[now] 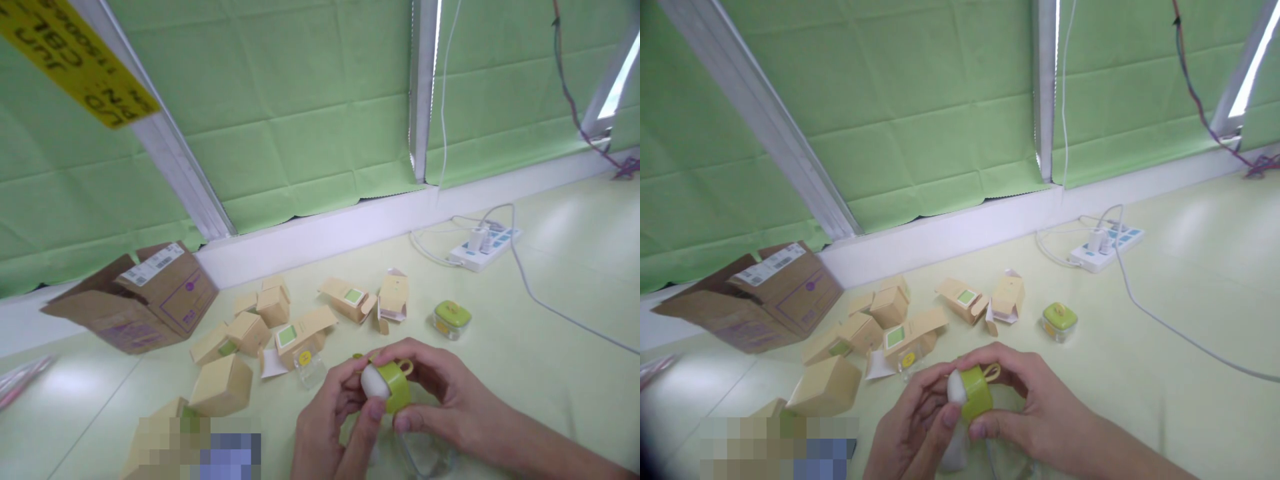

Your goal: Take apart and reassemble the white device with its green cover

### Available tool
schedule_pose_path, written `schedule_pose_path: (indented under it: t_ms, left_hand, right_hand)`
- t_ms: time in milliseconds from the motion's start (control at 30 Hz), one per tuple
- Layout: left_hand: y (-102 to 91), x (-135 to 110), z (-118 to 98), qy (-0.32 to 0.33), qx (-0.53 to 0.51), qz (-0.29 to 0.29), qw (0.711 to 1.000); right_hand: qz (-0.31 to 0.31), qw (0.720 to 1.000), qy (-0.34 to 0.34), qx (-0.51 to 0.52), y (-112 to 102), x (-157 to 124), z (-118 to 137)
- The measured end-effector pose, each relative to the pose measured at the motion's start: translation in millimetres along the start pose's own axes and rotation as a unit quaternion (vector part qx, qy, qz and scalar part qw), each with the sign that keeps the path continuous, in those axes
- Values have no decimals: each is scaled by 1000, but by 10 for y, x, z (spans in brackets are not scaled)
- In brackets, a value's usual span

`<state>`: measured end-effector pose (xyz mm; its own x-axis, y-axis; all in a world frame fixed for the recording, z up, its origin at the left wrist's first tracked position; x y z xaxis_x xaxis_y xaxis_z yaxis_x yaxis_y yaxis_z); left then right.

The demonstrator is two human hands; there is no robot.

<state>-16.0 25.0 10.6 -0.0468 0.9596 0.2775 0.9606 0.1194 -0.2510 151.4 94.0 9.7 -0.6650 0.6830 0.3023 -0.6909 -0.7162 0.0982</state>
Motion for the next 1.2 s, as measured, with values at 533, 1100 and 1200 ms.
schedule_pose_path:
  t_ms: [533, 1100, 1200]
  left_hand:
    - [16, -18, -112, 45, -9, -68, 997]
    - [-44, -8, -214, 140, 190, -23, 971]
    - [-73, -14, -196, 196, 210, -13, 958]
  right_hand:
    - [4, 998, 37, 47, 105, -28, 66]
    - [33, 994, 59, 87, 62, 30, -2]
    - [32, 990, 68, 118, 95, 37, 16]
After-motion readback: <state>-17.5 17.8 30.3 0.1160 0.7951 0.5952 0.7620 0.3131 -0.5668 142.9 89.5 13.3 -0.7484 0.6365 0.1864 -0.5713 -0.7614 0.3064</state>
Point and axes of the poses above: each hand's wrist, its own x-axis towards the middle knuckle, its own y-axis out of the palm, z = x × y, the point moved 2 cm from there along x, towards the middle knuckle, and after that the axes turned 2 degrees about z, right-handed, at the moved point
